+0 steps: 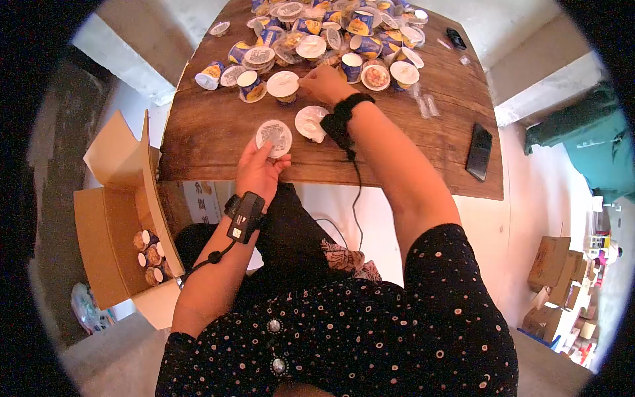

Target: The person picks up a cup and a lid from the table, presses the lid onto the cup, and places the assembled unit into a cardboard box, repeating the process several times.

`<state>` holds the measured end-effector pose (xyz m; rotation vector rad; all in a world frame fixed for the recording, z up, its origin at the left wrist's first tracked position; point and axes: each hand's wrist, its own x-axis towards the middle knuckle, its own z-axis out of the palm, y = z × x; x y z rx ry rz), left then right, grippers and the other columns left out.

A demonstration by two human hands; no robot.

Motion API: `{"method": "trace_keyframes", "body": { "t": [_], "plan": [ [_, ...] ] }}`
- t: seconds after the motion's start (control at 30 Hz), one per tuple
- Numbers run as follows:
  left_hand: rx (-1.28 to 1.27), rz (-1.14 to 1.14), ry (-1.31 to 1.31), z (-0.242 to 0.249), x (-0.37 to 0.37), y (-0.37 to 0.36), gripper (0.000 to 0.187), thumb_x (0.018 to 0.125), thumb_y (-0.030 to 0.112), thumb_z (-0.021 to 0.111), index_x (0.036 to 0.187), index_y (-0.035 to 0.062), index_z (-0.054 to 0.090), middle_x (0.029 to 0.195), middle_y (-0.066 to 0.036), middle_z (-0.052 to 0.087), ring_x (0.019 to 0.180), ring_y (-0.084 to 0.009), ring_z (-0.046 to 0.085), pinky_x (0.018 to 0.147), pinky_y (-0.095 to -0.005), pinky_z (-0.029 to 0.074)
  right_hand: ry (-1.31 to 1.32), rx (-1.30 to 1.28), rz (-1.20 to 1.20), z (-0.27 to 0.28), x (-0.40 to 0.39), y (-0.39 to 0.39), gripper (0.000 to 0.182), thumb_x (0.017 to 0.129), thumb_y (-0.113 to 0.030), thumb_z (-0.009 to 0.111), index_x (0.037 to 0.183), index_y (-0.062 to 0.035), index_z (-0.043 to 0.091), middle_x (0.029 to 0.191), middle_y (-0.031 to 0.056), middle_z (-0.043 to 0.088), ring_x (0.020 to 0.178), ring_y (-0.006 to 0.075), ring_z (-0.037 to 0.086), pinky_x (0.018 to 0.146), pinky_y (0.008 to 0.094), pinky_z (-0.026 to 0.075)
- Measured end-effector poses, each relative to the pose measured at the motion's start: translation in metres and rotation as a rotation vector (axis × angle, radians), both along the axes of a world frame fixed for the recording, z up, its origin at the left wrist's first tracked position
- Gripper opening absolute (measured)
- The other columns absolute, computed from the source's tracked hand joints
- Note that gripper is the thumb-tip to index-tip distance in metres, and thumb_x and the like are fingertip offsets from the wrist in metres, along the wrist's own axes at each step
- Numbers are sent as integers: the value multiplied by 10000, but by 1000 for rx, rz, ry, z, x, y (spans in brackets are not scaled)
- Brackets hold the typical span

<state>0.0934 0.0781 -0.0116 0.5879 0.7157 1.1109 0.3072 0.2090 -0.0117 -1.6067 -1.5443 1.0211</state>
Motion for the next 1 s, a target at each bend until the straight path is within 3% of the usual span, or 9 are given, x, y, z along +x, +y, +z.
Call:
{"method": "trace_keyframes", "body": {
  "t": [0.03,0.1,0.2,0.27,0.53,0.63,0.7,0.73,1.0],
  "plan": [
    [-4,3,-2,-2,0,0,296,913,119,494,1198,43,471,978,-94,610,727,-179,611,616,-287,520,-2,-4,3,9,-2,-11,252,785,-213,621,863,20,680,750,113,675,686,218,644,644,326,505],
    [-1,-7,43,-5,1,1,298,916,124,488,1201,38,472,966,-92,612,705,-176,609,603,-282,514,-225,524,5,29,-6,-44,226,787,-121,585,985,-35,652,887,122,665,801,287,631,715,336,499],
    [-52,-9,56,1,0,0,289,916,125,485,1188,28,484,936,-91,617,669,-170,604,576,-273,504,-237,695,265,47,-18,-97,347,763,-43,556,1102,-107,593,1075,111,607,933,316,587,797,348,484],
    [-30,-63,41,0,-2,2,280,913,124,486,1175,25,494,916,-89,619,657,-165,602,560,-270,498,-539,909,464,51,-28,-124,389,753,-47,551,1132,-132,566,1175,98,549,979,289,568,828,356,479],
    [-28,-298,-2,6,-8,-1,286,921,202,500,1143,26,531,852,-62,620,596,-145,578,519,-253,466,-494,893,477,43,-26,-157,345,759,-42,581,1098,-100,591,1081,78,603,860,266,592,750,341,501],
    [-77,-342,-84,11,-10,0,316,936,267,481,1107,9,547,848,-80,601,586,-127,583,471,-228,460,-130,717,239,40,-21,-155,175,860,-151,564,1008,-78,622,880,68,647,734,221,618,656,309,504],
    [44,-165,237,13,-10,2,333,939,286,490,1128,17,542,935,-68,587,649,-131,560,573,-255,474,319,57,-107,45,-10,-145,203,907,-202,549,949,-17,623,732,54,629,567,135,583,514,251,459],
    [44,-168,238,12,-9,7,333,939,286,490,1128,17,542,935,-68,587,649,-131,560,573,-255,474,442,12,-169,47,-9,-141,225,913,-242,550,903,-24,601,670,-1,572,533,59,510,496,190,388],
    [-8,-95,384,10,26,33,303,897,144,570,1160,-3,541,943,-68,590,715,-128,568,638,-255,521,515,-182,-177,17,7,-110,268,911,-290,547,802,-46,563,593,-2,516,486,74,489,431,218,376]
  ]
}}
